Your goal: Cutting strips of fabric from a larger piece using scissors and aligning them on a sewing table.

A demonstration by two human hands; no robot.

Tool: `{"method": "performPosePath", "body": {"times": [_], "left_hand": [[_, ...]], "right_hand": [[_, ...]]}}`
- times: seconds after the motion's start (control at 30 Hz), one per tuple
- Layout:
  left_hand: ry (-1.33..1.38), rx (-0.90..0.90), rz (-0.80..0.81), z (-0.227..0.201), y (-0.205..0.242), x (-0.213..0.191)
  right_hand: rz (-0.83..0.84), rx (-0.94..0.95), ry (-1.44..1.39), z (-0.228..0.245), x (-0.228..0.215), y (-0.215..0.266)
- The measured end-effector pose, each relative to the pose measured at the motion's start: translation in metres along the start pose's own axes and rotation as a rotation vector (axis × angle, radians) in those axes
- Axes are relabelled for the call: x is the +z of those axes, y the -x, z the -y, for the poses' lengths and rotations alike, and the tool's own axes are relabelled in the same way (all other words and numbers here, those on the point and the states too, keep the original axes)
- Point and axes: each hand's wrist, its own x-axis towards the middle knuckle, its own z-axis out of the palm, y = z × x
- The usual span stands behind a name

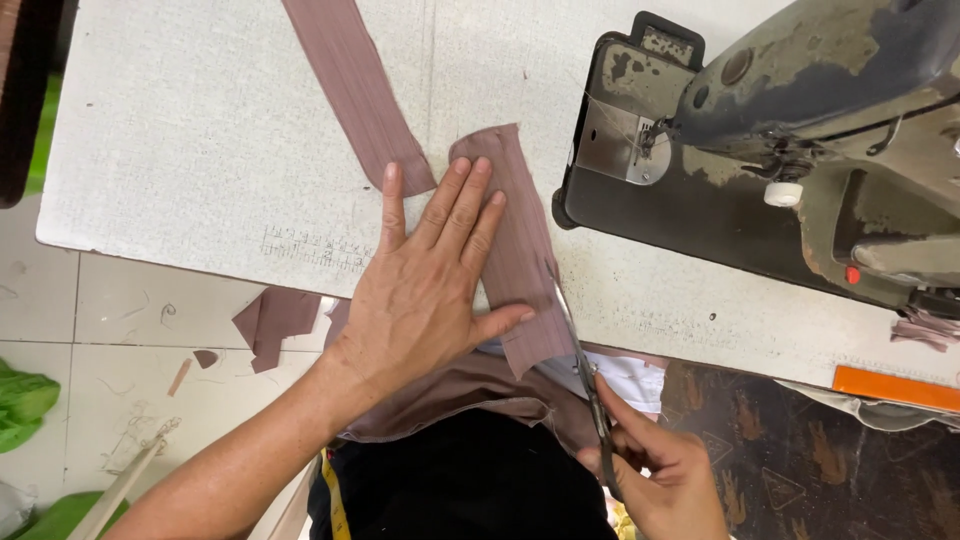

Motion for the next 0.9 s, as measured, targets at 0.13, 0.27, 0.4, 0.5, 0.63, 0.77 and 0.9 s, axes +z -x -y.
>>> {"method": "performPosePath", "body": {"times": [0.13,0.27,0.4,0.5,0.63,0.77,0.9], "left_hand": [[-0.085,-0.001,0.016,0.001,0.0,-0.001],[-0.024,-0.007,0.011,0.002,-0.002,-0.002],[-0.023,-0.015,0.003,0.002,-0.002,-0.001],[0.005,-0.019,0.003,0.002,-0.003,-0.001],[0.026,-0.016,-0.021,0.003,-0.003,0.0],[-0.008,-0.014,-0.007,0.003,-0.004,-0.001],[0.025,-0.014,-0.026,0.004,-0.004,-0.001]], "right_hand": [[-0.017,-0.034,0.061,-0.003,-0.006,0.003],[0.012,-0.054,-0.021,-0.001,-0.003,-0.006],[-0.007,-0.139,0.096,-0.001,0.005,-0.021],[-0.005,-0.148,0.089,0.005,0.007,-0.017],[-0.041,-0.003,0.059,0.008,0.002,-0.017],[0.04,-0.158,0.048,0.012,0.003,-0.029],[0.055,-0.256,0.097,0.019,0.011,-0.039]]}}
